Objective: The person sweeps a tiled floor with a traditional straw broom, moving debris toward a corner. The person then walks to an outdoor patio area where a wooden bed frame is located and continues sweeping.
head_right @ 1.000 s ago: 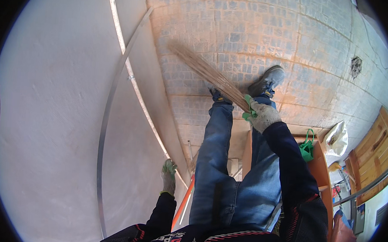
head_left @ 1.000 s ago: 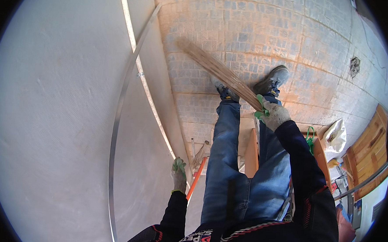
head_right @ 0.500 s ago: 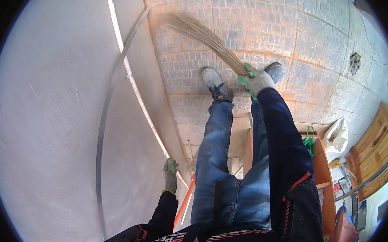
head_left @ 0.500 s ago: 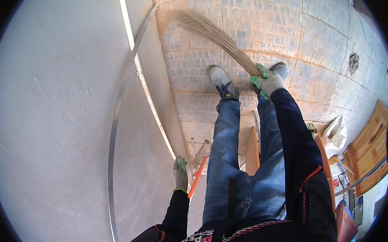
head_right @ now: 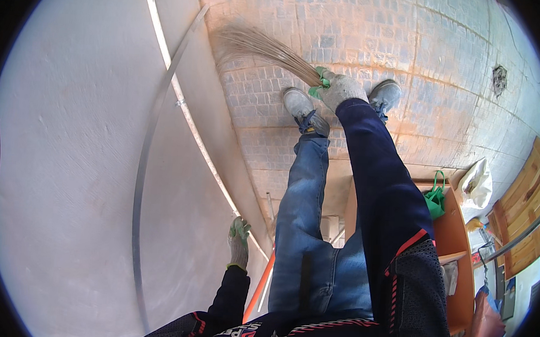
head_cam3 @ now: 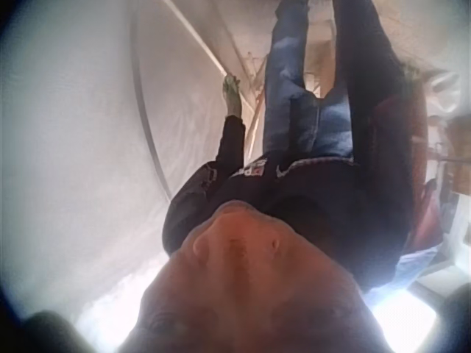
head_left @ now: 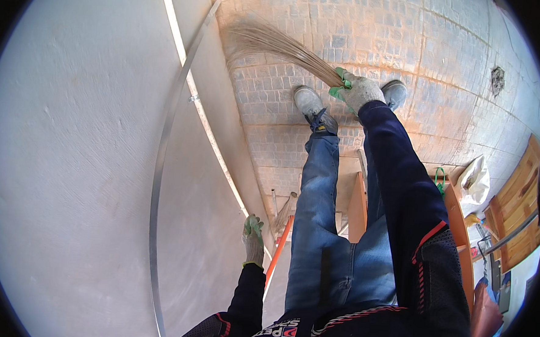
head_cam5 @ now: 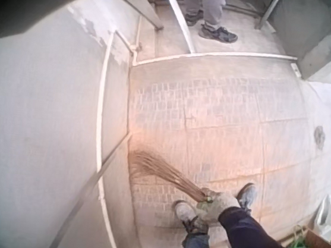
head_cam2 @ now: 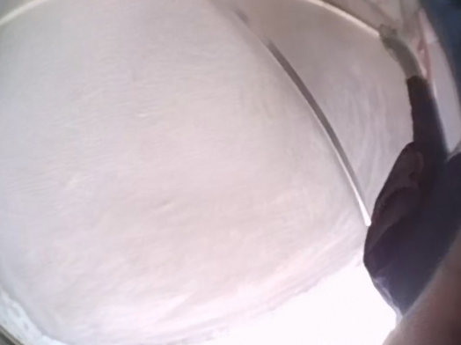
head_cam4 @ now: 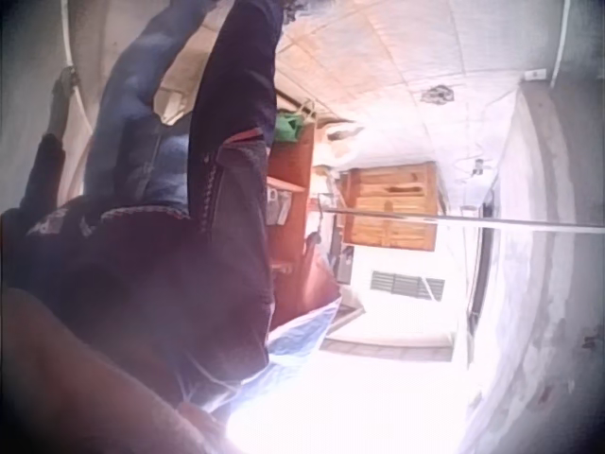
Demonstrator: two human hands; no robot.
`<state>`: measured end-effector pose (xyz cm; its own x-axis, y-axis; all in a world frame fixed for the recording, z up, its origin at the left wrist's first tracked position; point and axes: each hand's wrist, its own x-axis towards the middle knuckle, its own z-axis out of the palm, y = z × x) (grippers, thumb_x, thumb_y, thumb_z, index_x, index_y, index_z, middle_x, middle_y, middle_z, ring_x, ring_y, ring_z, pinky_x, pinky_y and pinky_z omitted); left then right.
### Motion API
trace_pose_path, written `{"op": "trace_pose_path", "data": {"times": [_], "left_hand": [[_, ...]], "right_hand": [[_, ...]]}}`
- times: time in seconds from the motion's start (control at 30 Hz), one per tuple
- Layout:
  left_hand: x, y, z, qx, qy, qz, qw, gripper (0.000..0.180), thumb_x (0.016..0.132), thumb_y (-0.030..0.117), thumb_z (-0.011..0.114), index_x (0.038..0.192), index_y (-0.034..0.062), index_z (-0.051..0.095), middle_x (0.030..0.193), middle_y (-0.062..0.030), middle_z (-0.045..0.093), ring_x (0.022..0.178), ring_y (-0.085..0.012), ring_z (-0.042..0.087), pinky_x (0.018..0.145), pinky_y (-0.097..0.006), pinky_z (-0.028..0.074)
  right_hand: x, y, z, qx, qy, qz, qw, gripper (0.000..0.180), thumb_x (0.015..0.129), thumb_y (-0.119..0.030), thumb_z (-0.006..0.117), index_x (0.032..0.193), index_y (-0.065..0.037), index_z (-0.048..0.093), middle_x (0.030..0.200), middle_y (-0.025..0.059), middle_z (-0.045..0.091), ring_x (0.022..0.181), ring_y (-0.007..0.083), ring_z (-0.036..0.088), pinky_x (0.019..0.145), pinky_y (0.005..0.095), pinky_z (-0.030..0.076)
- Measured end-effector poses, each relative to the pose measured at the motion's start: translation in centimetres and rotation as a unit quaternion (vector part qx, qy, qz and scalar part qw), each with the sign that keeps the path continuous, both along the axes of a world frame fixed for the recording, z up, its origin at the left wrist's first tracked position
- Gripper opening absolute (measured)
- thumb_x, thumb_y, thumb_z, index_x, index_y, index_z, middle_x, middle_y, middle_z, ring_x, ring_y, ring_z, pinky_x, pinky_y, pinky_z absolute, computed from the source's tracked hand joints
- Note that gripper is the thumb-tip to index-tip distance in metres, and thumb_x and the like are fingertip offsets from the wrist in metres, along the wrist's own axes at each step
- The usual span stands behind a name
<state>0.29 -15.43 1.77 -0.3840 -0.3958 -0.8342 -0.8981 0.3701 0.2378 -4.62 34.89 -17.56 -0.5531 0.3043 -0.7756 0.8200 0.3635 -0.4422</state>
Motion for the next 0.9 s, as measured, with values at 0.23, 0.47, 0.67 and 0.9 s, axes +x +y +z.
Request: {"op": "trace_pose_path", "data": {"times": [0.23,0.47,0.67,0.9], "left_hand": [[0.8,-1.6,-0.5,0.012,0.0,0.036,0.999,0.046,0.103,0.032,0.066,0.139,0.0035,0.058,0.118,-0.0093,0.065,0.099,-0.02,0.065,0.085,-0.032,0.048],[1.6,-0.4,-1.0,0.001,-0.016,-0.009,1.0,0.047,0.102,0.034,0.067,0.137,0.0026,0.059,0.116,-0.0095,0.065,0.098,-0.0201,0.065,0.084,-0.031,0.048],[1.3,-0.4,-1.1,0.015,0.002,0.001,1.0,0.047,0.103,0.033,0.065,0.138,0.0035,0.058,0.123,-0.01,0.066,0.101,-0.0204,0.065,0.085,-0.034,0.048],[-1.0,5.1,-0.1,0.014,-0.004,-0.007,1.0,0.05,0.106,0.038,0.057,0.145,0.0063,0.053,0.134,-0.0153,0.063,0.116,-0.0254,0.065,0.097,-0.04,0.051]], "right_hand": [[7.1,-0.9,6.0,-0.129,-0.073,-0.234,0.961,0.076,0.089,-0.041,0.077,0.153,-0.013,0.049,0.086,0.0171,0.072,0.069,0.0233,0.071,0.066,0.0369,0.058],[5.2,-1.8,6.2,-0.026,0.032,0.094,0.995,0.058,0.094,-0.045,0.066,0.143,-0.016,0.056,0.104,0.0214,0.074,0.096,0.0406,0.071,0.085,0.0514,0.057],[2.3,-1.7,0.3,-0.007,-0.011,-0.099,0.995,0.063,0.092,-0.046,0.069,0.145,-0.015,0.057,0.095,0.0219,0.075,0.082,0.0381,0.074,0.077,0.0465,0.059],[9.8,-4.8,11.5,-0.208,-0.062,-0.324,0.921,0.076,0.09,-0.033,0.081,0.155,-0.014,0.047,0.076,0.0057,0.065,0.055,0.0121,0.06,0.05,0.0293,0.051]]}}
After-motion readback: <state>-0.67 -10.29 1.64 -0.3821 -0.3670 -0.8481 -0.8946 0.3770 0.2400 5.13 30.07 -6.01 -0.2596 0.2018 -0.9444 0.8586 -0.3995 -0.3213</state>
